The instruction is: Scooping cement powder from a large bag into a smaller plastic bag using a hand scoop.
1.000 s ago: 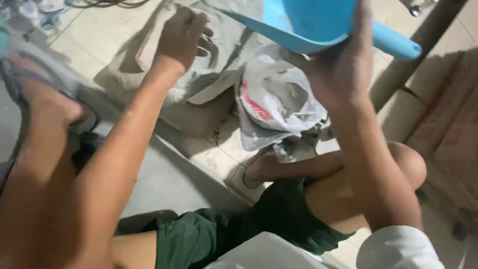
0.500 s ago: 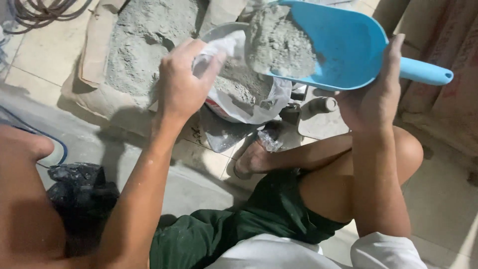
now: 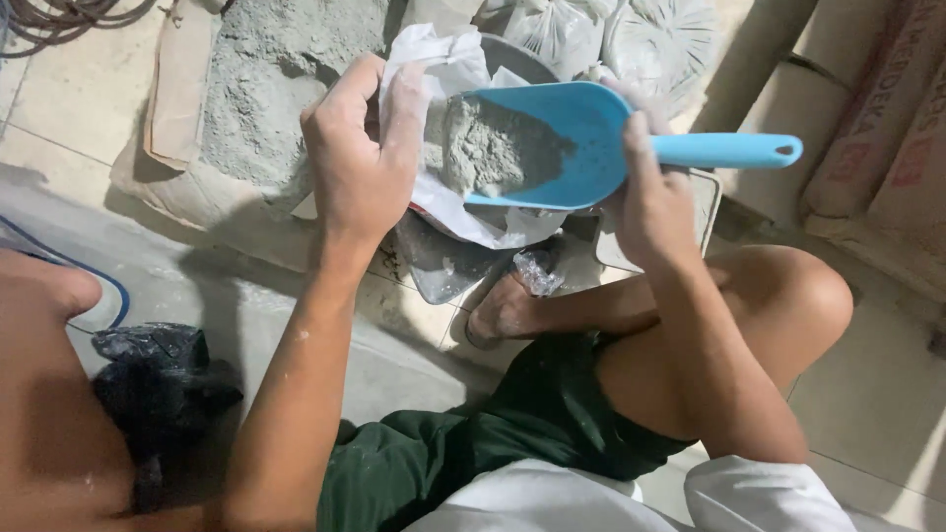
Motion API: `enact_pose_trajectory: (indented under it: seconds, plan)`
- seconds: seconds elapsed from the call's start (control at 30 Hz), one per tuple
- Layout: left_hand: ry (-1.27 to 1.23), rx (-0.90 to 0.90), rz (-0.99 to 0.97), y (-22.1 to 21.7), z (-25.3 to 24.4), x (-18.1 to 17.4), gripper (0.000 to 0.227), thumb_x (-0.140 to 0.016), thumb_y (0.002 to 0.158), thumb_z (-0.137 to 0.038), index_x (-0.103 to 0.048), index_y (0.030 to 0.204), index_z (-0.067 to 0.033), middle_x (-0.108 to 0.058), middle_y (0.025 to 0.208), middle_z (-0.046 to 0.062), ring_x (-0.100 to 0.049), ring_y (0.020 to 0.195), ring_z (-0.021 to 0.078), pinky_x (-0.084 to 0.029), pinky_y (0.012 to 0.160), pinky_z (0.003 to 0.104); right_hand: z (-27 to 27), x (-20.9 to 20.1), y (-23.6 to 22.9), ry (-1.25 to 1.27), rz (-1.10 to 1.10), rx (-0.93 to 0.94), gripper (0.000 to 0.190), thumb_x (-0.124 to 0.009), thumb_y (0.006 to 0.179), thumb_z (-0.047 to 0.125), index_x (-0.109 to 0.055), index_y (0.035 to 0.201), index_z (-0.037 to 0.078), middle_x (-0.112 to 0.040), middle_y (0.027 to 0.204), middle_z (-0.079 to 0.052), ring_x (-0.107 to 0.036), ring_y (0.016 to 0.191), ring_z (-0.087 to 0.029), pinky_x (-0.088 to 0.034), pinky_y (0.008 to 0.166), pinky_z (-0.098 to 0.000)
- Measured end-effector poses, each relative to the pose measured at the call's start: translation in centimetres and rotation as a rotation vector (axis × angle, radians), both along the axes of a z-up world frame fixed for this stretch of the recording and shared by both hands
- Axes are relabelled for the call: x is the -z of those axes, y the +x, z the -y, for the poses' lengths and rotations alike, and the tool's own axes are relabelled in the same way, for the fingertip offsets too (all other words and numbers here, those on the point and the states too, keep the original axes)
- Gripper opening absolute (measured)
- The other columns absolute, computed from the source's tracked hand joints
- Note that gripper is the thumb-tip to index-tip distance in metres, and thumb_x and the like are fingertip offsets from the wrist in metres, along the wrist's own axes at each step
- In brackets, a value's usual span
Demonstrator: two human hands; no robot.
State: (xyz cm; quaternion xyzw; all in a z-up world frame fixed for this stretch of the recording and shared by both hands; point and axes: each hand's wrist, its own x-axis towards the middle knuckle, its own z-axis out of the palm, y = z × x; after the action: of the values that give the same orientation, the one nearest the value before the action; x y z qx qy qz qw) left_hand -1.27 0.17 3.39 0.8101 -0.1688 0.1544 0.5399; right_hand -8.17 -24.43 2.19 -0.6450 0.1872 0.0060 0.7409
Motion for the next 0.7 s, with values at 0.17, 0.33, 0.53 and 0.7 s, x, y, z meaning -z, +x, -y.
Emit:
enact_pose_trajectory:
  seconds: [0.17, 0.33, 0.53, 0.7]
  plan:
    - [-0.02, 0.039, -0.022, -0.2, -0.8, 0.0, 0.017, -0.059, 0.105, 0.001, -0.055, 0.088, 0.002, -0.05, 0.067, 0.003, -0.042, 0.057, 0.0136, -0.037, 0.053, 0.029, -2.2, -1.3, 0.2, -0.495, 0.107, -0.245, 0.041, -0.044, 0.111, 0.023, -0.048, 0.15, 0.012, -0.058, 0.122, -0.009, -0.053, 0.099, -0.016, -0.052, 0.086, -0.0289]
    - [0.069, 0.077, -0.009, -0.6, -2.1, -0.2, 0.032, -0.074, 0.098, -0.01, -0.053, 0.119, -0.0003, -0.065, 0.095, 0.011, -0.063, 0.08, 0.022, -0.053, 0.07, 0.034, -1.2, 0.6, 0.8, -0.567, 0.291, -0.243, 0.039, -0.043, 0.116, 0.019, -0.044, 0.152, 0.005, -0.052, 0.152, -0.016, -0.053, 0.134, -0.027, -0.041, 0.116, -0.039]
    - [0.456, -0.016, -0.508, -1.5, -3.5, 1.5, 0.062, -0.081, 0.09, -0.024, -0.042, 0.132, -0.0003, -0.065, 0.079, 0.01, -0.067, 0.06, 0.0249, -0.056, 0.057, 0.041, -1.0, 0.0, 1.1, -0.565, 0.317, -0.253, 0.041, -0.04, 0.117, 0.025, -0.043, 0.154, 0.006, -0.049, 0.156, -0.018, -0.051, 0.141, -0.032, -0.04, 0.121, -0.0433]
    - [0.463, 0.037, -0.663, -2.0, -3.8, 1.1, 0.049, -0.067, 0.091, -0.009, -0.042, 0.132, -0.0086, -0.056, 0.066, 0.001, -0.06, 0.049, 0.0211, -0.049, 0.048, 0.043, -0.7, -0.4, 1.7, -0.664, 0.428, -0.332, 0.042, -0.043, 0.117, 0.022, -0.043, 0.151, -0.002, -0.052, 0.144, -0.023, -0.054, 0.129, -0.034, -0.044, 0.113, -0.0459]
